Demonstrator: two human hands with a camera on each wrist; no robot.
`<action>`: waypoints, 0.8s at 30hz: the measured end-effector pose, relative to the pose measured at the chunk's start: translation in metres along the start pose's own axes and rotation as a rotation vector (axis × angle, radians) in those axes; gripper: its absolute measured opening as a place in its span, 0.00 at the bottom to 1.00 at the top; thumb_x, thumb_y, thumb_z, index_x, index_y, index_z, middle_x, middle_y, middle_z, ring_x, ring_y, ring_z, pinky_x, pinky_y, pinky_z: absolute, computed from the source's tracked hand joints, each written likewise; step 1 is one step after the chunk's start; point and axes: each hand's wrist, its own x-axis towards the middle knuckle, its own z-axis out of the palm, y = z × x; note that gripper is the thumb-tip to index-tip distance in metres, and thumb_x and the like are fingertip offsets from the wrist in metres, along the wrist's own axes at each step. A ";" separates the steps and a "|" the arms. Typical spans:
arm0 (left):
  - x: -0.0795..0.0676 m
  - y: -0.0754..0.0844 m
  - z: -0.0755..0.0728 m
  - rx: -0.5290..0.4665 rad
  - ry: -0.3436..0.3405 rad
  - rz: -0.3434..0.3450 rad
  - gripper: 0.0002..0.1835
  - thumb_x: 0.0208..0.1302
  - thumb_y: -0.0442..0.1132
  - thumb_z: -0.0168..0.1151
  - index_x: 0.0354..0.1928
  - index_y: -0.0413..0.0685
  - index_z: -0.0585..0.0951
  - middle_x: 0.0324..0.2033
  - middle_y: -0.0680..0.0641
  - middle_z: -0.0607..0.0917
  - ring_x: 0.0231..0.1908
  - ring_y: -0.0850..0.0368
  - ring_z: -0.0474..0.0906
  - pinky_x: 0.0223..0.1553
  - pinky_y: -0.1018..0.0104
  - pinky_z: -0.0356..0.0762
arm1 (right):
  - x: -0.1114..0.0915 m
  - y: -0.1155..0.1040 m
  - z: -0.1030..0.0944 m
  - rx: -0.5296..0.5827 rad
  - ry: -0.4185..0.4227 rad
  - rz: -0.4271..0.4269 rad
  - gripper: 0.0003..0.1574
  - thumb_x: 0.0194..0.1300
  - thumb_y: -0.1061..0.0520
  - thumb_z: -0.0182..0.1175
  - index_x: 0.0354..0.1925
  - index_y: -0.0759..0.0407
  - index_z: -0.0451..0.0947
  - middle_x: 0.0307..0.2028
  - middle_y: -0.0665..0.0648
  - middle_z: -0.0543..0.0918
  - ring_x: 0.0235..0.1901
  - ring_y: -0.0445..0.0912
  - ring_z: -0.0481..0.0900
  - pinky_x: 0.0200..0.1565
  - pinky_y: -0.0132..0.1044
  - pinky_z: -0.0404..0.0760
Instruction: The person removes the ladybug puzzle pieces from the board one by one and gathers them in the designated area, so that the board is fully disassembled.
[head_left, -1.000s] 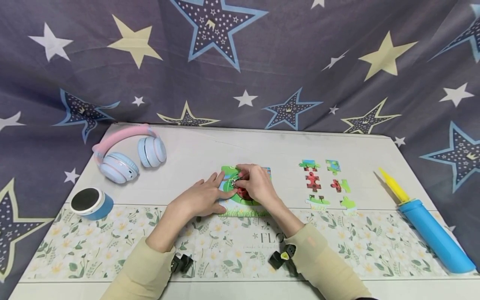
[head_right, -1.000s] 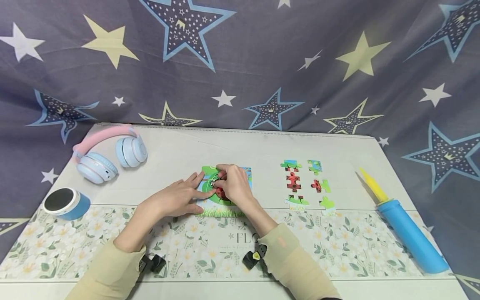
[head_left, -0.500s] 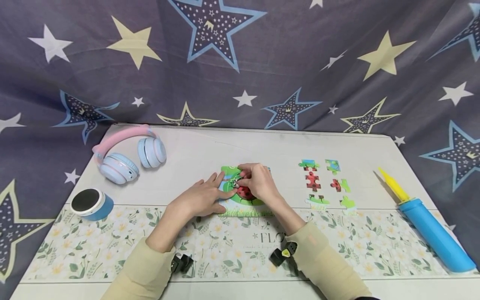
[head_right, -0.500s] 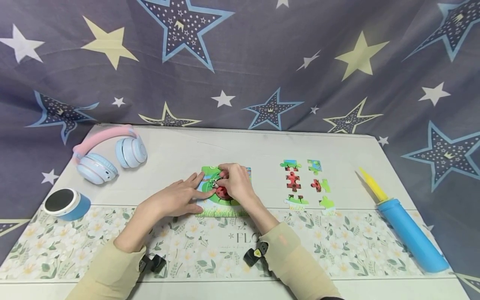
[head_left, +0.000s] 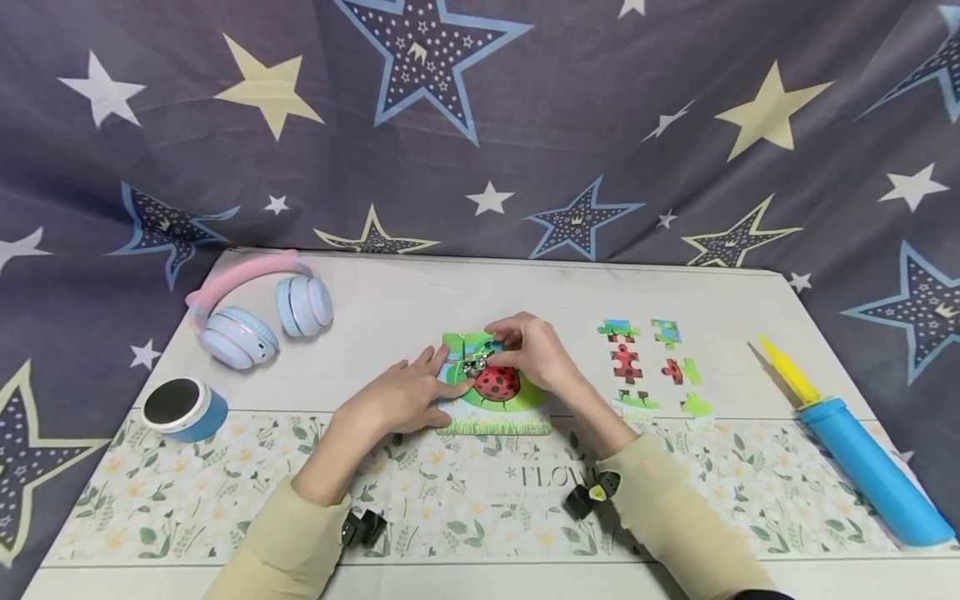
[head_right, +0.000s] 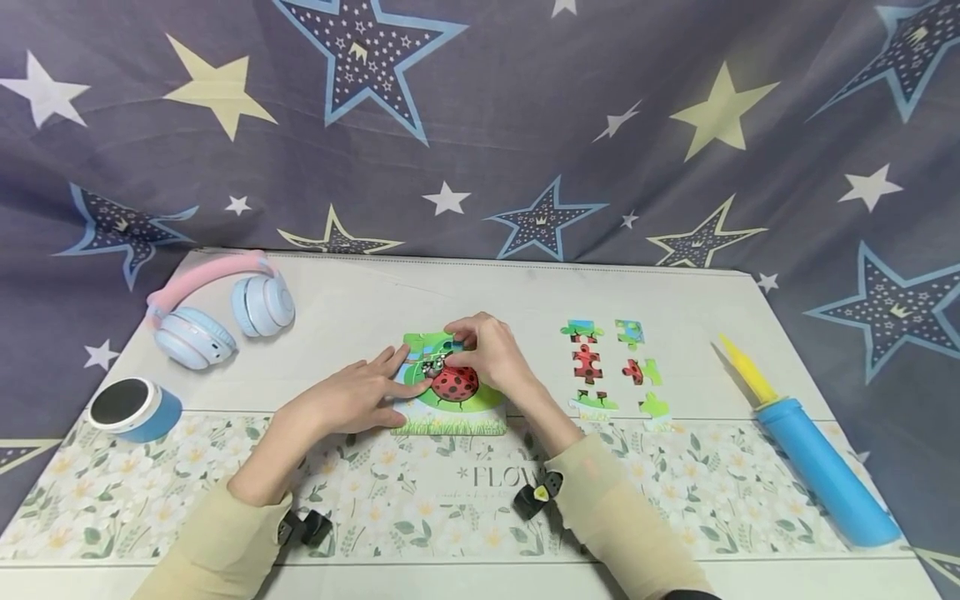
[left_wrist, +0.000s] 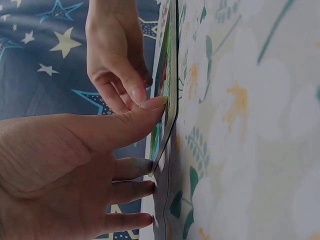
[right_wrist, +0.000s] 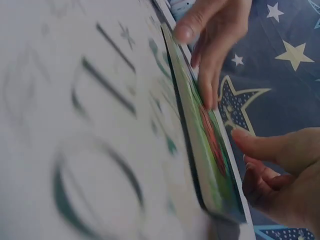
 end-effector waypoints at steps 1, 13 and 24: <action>0.000 0.000 0.000 0.002 0.002 0.003 0.32 0.73 0.49 0.63 0.77 0.64 0.68 0.82 0.33 0.44 0.81 0.33 0.45 0.78 0.33 0.53 | 0.000 0.002 -0.004 -0.007 0.004 -0.007 0.27 0.59 0.60 0.76 0.58 0.57 0.86 0.50 0.58 0.86 0.49 0.52 0.84 0.55 0.45 0.85; 0.001 0.001 0.001 0.001 -0.010 0.002 0.32 0.74 0.49 0.62 0.77 0.65 0.67 0.82 0.33 0.43 0.81 0.33 0.44 0.79 0.34 0.52 | -0.004 0.037 -0.046 -0.015 0.055 -0.009 0.28 0.57 0.60 0.77 0.57 0.57 0.86 0.50 0.59 0.86 0.48 0.53 0.83 0.50 0.44 0.85; 0.001 -0.002 0.002 -0.005 -0.003 0.009 0.33 0.74 0.49 0.62 0.78 0.65 0.65 0.82 0.33 0.43 0.82 0.34 0.43 0.79 0.33 0.51 | -0.006 0.074 -0.077 -0.111 0.097 -0.058 0.29 0.55 0.60 0.78 0.56 0.59 0.86 0.49 0.60 0.87 0.47 0.53 0.81 0.43 0.35 0.79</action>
